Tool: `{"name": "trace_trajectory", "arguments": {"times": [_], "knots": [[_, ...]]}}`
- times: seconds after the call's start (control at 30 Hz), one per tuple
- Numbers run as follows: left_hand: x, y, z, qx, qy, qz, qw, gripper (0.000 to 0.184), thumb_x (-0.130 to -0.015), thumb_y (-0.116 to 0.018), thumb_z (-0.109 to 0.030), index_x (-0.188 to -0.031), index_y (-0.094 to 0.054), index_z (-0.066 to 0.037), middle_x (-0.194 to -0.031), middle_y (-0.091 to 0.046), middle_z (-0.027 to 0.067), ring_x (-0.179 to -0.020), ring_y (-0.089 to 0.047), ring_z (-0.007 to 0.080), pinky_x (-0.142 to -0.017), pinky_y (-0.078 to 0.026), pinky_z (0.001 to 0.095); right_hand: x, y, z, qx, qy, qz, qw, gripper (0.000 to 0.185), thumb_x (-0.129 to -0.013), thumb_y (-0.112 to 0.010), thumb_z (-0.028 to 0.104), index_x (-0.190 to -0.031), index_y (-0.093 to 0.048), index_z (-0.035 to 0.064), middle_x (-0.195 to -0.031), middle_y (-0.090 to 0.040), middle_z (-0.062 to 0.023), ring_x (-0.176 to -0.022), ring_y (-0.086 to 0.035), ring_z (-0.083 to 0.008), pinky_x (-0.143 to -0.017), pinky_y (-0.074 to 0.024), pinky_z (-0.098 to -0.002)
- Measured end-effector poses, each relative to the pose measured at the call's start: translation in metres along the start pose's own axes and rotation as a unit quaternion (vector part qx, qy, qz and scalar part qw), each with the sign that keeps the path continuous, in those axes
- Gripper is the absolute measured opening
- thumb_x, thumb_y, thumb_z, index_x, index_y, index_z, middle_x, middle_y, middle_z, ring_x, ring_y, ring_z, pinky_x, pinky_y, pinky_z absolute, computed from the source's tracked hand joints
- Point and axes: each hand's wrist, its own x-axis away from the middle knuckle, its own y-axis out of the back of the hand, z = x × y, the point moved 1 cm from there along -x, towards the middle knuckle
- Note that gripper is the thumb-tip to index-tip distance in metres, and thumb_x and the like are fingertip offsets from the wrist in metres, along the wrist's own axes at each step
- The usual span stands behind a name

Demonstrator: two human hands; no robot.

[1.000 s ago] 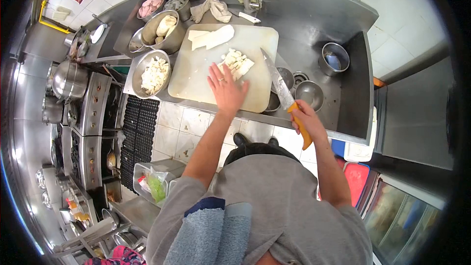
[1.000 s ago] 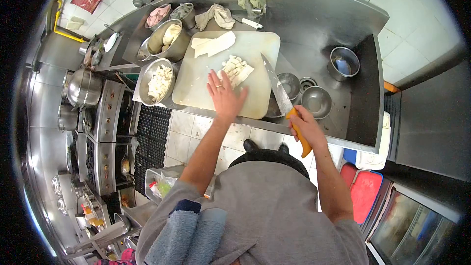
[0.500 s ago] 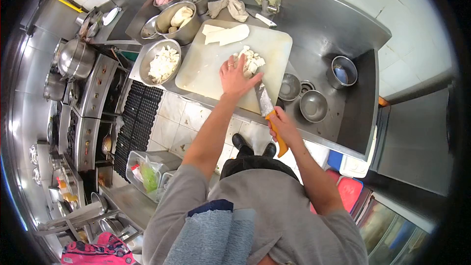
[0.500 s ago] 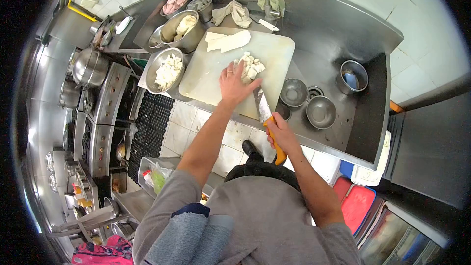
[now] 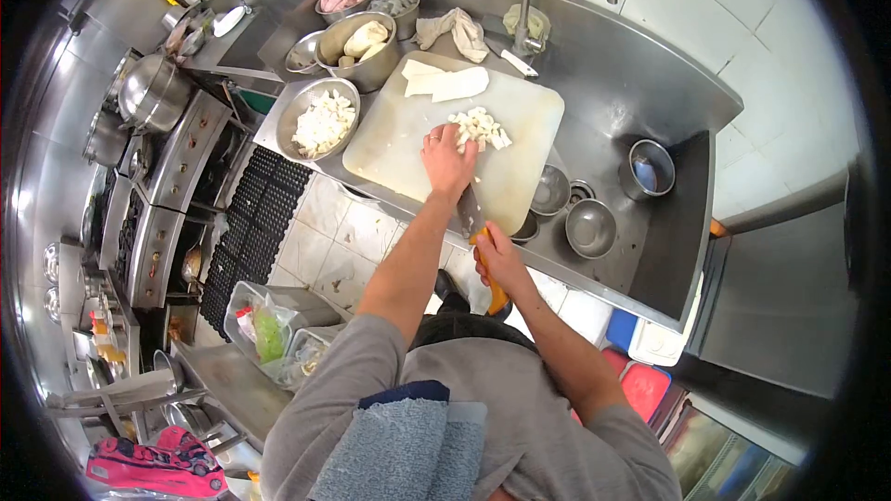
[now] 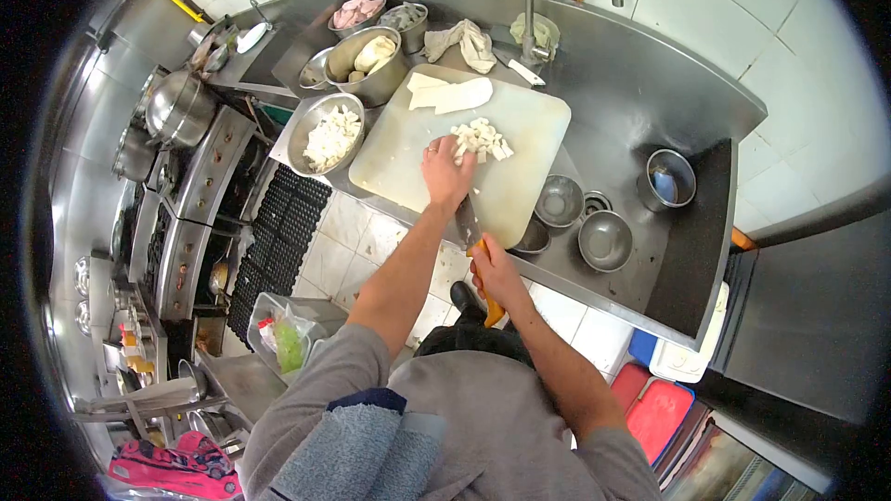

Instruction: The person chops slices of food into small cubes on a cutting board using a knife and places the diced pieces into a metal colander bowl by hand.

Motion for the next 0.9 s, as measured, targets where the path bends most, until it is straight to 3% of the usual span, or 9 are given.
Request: {"name": "trace_trajectory", "arguments": {"times": [0.1,0.4,0.6,0.73,0.77,0.9], "knots": [[-0.002,0.000,0.006,0.067,-0.029,-0.055,0.996,0.037,-0.078,-0.070,-0.019,-0.112,-0.066,-0.003,-0.115,-0.064,0.0197,-0.110,-0.057,0.0401,-0.097,-0.046,0.0475,-0.001,-0.003,0.004,0.022,0.004,-0.004,1.000,0.040,-0.106,-0.047,0.022,-0.142,-0.041,0.0071,-0.077,-0.052,-0.0027,-0.053,-0.050,-0.0101,-0.042,-0.0426,-0.0276],[-0.010,0.003,0.007,0.209,0.007,-0.124,0.970,0.029,-0.080,-0.071,-0.012,-0.106,-0.066,0.000,-0.103,-0.066,0.0169,-0.098,-0.063,0.0321,-0.090,-0.049,0.0405,0.003,-0.010,0.027,0.106,0.029,-0.046,0.993,0.051,-0.105,-0.050,0.021,-0.150,-0.035,0.0022,-0.081,-0.053,-0.0033,-0.056,-0.050,-0.0094,-0.043,-0.0429,-0.0262],[-0.027,0.012,-0.013,0.287,0.022,-0.161,0.944,0.027,-0.079,-0.070,-0.009,-0.104,-0.065,0.001,-0.100,-0.066,0.0138,-0.095,-0.063,0.0284,-0.089,-0.049,0.0380,0.007,-0.016,0.051,0.170,0.057,-0.085,0.980,0.049,-0.103,-0.054,0.022,-0.145,-0.043,0.0012,-0.074,-0.054,-0.0019,-0.053,-0.050,-0.0095,-0.044,-0.0430,-0.0276],[-0.056,0.028,-0.015,0.327,0.033,-0.204,0.922,0.025,-0.078,-0.069,-0.007,-0.102,-0.065,0.000,-0.107,-0.065,0.0169,-0.100,-0.061,0.0338,-0.092,-0.049,0.0403,-0.003,-0.032,0.084,0.261,0.097,-0.089,0.956,0.047,-0.102,-0.053,0.020,-0.143,-0.043,-0.0006,-0.071,-0.059,-0.0069,-0.053,-0.054,-0.0144,-0.051,-0.0458,-0.0328],[-0.066,0.035,-0.010,0.316,0.029,-0.210,0.925,0.026,-0.078,-0.069,-0.006,-0.103,-0.065,0.000,-0.107,-0.065,0.0173,-0.100,-0.062,0.0326,-0.091,-0.049,0.0401,-0.006,-0.039,0.096,0.279,0.088,-0.084,0.953,0.045,-0.102,-0.053,0.020,-0.141,-0.045,-0.0015,-0.072,-0.062,-0.0121,-0.057,-0.059,-0.0194,-0.056,-0.0478,-0.0357],[-0.105,0.068,0.030,0.336,0.064,-0.257,0.904,0.031,-0.079,-0.069,-0.009,-0.108,-0.065,0.002,-0.104,-0.066,0.0163,-0.096,-0.064,0.0284,-0.089,-0.050,0.0389,-0.044,-0.070,0.110,0.329,0.180,-0.034,0.926,0.043,-0.102,-0.053,0.022,-0.138,-0.046,-0.0016,-0.073,-0.062,-0.0155,-0.062,-0.062,-0.0243,-0.060,-0.0501,-0.0397]]}}
